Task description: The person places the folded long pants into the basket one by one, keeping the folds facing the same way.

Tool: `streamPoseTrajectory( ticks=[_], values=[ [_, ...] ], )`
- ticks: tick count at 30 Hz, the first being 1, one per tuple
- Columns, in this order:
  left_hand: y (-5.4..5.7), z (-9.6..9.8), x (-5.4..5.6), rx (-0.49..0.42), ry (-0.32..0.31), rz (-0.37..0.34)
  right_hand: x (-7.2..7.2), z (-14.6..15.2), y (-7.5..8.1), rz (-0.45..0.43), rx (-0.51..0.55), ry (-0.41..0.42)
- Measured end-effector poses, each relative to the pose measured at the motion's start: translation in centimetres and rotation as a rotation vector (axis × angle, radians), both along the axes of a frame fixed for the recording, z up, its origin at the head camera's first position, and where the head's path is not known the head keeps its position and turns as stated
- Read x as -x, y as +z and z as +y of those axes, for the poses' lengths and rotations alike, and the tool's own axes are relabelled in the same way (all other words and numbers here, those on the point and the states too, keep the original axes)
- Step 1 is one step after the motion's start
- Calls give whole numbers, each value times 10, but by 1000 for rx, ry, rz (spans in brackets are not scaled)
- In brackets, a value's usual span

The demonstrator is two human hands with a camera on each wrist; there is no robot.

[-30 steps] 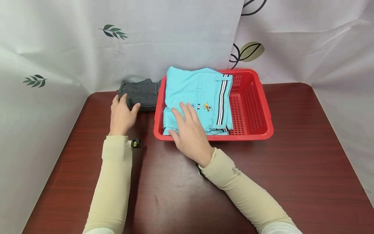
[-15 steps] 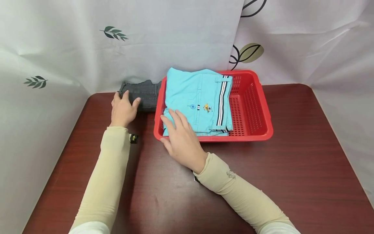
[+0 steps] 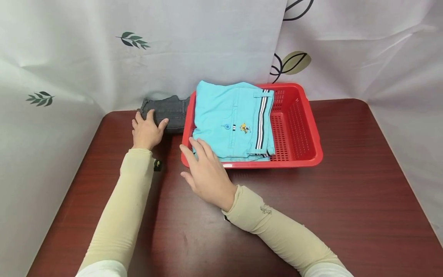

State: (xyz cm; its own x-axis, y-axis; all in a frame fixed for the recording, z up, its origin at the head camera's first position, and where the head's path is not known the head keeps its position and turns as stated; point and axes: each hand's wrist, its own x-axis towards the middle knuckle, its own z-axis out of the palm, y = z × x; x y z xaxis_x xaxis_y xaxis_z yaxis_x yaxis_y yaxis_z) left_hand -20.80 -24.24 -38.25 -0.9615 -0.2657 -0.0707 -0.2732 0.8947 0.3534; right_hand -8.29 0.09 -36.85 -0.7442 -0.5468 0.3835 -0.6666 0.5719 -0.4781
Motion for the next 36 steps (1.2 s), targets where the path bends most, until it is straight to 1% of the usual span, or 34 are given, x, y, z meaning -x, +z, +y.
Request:
streamPoseTrajectory(
  ticks=[4,10,13,19,23,26,31,36],
  values=[
    [-2,-8,2,-21,-28,16,-2,-2,0,-20,-6,5],
    [-8,-24,2,-120,-63,15,-5,-4,-1,-44,-3,18],
    [-10,-28,1,-140,-80,10,-6,-3,-2,-36,-3,19],
    [-8,-32,-1,-142,-85,-2,-8,-3,-1,-6,10,41],
    [-6,-36,-3,-140,-102,-3,-11,-4,0,8,20,58],
    [-6,-40,-4,-142,-125,1,-13,-5,1,-7,39,78],
    [-7,-46,-6,-131,-167,6,-19,-7,2,-58,72,125],
    [-7,-52,-9,-121,-203,9,-23,-10,2,-66,83,163]
  ],
)
